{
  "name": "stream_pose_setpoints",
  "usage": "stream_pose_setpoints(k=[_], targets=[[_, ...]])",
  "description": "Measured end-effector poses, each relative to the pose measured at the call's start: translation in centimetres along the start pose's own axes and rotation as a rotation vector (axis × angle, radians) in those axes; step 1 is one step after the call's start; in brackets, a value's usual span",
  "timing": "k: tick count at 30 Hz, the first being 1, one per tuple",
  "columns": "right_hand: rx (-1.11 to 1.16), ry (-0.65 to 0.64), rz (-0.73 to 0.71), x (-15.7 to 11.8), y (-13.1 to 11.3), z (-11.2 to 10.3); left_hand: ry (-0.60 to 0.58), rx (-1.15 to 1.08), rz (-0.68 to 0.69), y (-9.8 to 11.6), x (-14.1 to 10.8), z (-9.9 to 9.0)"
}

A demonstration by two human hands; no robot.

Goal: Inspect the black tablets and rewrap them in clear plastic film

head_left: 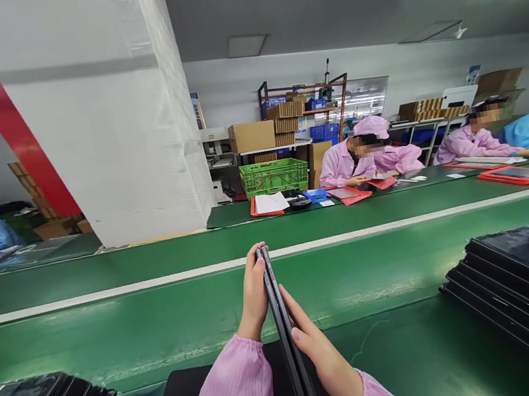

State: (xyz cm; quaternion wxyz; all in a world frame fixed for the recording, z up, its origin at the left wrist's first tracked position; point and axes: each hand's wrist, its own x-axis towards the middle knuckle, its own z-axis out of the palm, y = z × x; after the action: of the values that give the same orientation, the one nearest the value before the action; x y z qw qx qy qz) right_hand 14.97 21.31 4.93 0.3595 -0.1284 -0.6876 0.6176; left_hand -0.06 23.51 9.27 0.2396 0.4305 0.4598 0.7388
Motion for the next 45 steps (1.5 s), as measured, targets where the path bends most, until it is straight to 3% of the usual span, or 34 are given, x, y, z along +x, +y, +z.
stream_pose_setpoints(k=[28,35,45], targets=[[0.106,0.02,-0.051,0.1,-1.3,-0.2,-0.026,0.1,0.042,0.9,-0.8,0.2],[0.135,0.03,-0.062,0.4,-2.0,0.2,0.106,0.186,0.072,1.1,-0.6,0.0],[0.103,-0.013,-0.042,-0.5,-2.8,0.1,0.125,0.123,0.058,1.1,-0.6,0.0]])
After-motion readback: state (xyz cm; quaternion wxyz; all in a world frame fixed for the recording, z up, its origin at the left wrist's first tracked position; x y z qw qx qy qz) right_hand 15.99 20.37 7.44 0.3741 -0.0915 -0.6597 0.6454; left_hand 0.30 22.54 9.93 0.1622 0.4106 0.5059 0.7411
